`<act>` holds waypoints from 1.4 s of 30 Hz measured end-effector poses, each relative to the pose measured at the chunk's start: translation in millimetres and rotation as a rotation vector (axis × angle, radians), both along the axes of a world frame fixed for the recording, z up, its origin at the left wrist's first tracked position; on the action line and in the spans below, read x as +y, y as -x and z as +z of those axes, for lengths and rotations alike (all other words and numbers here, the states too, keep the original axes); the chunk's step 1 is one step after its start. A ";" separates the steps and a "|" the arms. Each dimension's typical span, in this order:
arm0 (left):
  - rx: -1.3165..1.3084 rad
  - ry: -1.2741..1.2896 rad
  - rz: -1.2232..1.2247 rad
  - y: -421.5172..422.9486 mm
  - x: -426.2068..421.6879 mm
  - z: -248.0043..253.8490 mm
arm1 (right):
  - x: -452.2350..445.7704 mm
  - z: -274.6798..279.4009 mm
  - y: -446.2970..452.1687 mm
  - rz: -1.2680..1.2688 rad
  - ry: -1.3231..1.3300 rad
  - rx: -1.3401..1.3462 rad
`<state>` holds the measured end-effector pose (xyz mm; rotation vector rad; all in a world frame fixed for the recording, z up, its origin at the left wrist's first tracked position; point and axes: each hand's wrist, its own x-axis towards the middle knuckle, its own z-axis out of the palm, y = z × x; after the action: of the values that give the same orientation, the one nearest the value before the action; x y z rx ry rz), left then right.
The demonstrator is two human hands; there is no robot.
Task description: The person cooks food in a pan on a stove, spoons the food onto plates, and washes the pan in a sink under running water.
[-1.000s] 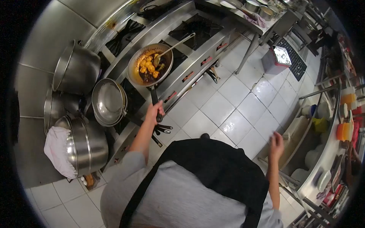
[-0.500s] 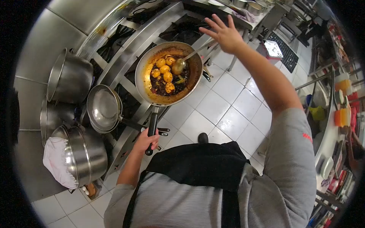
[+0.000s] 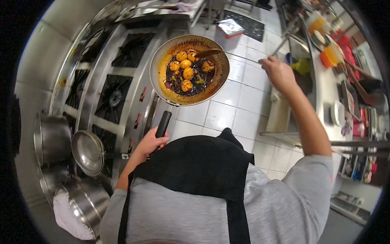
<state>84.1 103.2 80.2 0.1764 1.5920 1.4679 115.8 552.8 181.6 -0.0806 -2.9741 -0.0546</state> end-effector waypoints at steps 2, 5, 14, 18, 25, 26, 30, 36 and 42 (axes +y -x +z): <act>0.027 0.014 -0.088 3.5 31.0 3.9 | 10.9 -8.2 -37.4 -0.105 0.119 0.055; 0.088 0.000 -0.236 7.2 79.9 10.5 | 22.4 -21.1 -67.8 -0.272 0.133 0.096; 0.192 0.081 -0.517 14.1 228.6 7.2 | 121.4 -23.7 -162.8 -0.536 0.146 0.049; 0.260 0.000 -0.617 14.4 278.7 -3.1 | 142.5 -32.5 -178.6 -0.656 0.087 0.015; 0.267 -0.061 -0.718 33.9 345.1 -4.9 | 145.1 -33.9 -180.3 -0.894 0.153 -0.189; 0.333 -0.043 -0.756 41.1 354.4 -6.5 | 149.6 -39.0 -180.1 -0.913 0.230 -0.156; 0.375 -0.016 -0.847 69.2 387.2 -0.8 | 158.4 -48.2 -163.4 -1.011 0.505 -0.072; 0.244 0.051 -0.922 104.1 436.3 35.4 | 177.8 -44.8 -156.9 -1.051 0.707 0.116; 0.250 -0.003 -1.194 138.4 499.1 46.6 | 192.0 -7.2 -184.6 -1.294 0.833 0.176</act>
<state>-54.4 602.4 126.8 1.1246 1.2428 0.5054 300.4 744.8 174.4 -1.8549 -2.0375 0.9224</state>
